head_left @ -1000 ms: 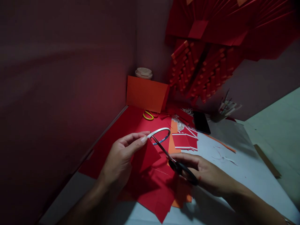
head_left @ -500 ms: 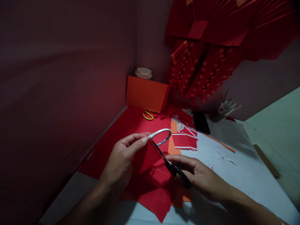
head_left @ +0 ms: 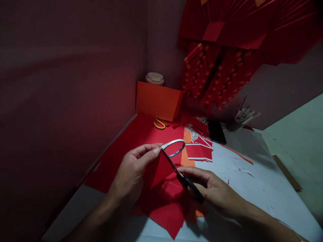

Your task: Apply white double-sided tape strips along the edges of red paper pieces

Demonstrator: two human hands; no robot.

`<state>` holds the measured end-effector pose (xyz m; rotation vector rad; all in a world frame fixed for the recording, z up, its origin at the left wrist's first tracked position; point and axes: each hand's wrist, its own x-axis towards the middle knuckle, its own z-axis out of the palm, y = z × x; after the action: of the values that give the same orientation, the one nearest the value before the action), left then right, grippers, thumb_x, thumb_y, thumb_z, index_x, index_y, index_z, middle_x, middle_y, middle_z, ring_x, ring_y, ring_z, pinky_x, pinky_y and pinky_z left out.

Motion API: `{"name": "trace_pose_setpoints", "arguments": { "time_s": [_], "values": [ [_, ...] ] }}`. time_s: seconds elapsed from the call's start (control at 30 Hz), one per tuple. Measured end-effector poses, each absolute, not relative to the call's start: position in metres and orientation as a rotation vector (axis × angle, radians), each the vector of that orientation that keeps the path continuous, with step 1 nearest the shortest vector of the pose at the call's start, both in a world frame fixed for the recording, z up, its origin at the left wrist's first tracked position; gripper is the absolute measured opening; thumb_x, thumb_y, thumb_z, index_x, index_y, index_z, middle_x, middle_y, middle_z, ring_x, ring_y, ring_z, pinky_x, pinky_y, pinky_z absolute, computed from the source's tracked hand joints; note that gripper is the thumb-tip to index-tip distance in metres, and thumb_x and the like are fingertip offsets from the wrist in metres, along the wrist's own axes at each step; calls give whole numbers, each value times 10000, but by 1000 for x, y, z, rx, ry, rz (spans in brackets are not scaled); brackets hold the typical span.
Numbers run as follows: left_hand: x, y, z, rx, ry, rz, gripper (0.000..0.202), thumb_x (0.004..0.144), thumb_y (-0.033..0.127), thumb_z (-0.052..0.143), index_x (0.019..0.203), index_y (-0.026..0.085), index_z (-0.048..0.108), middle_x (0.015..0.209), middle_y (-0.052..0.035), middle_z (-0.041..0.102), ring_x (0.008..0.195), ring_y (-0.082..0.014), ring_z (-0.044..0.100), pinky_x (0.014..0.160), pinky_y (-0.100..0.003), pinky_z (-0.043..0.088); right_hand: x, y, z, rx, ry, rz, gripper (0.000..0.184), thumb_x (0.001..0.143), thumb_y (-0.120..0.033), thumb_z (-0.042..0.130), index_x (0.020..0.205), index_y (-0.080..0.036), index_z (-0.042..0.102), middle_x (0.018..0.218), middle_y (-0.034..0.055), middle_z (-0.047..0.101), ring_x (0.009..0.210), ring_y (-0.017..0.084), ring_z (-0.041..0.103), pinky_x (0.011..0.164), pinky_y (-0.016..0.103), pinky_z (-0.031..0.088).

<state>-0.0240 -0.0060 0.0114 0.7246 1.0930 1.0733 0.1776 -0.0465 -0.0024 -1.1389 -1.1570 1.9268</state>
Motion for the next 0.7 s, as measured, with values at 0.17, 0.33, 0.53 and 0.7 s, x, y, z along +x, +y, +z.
{"name": "trace_pose_setpoints", "arguments": {
  "time_s": [0.17,0.33,0.53,0.7],
  "values": [
    [-23,-6,12,715,1087,1060,301,693,342,767,931,164,723,823,-74,743,691,-186,678,658,-266,512,178,-47,-7,-1108,-1133,1945,301,847,-304,686,1146,-329,673,1049,-15,724,955,143,653,839,244,486],
    [-24,-7,13,709,1071,1074,286,697,331,767,926,166,723,813,-60,748,699,-181,684,662,-256,513,177,-48,-7,-1087,-1131,1955,307,843,-306,686,1150,-315,677,1060,-7,714,979,157,634,855,253,470],
    [-23,-7,15,686,1059,1070,288,685,328,774,921,169,729,801,-59,753,692,-187,686,661,-265,516,176,-49,-2,-1109,-1061,1997,375,834,-313,694,1206,-279,659,976,12,706,845,135,608,783,235,454],
    [-23,-6,14,698,1040,1078,254,705,314,767,908,167,728,808,-51,749,704,-173,679,680,-258,508,177,-48,1,-1134,-1042,2039,400,802,-321,727,1194,-265,669,797,-11,664,640,82,528,635,195,419]
  ]
}}
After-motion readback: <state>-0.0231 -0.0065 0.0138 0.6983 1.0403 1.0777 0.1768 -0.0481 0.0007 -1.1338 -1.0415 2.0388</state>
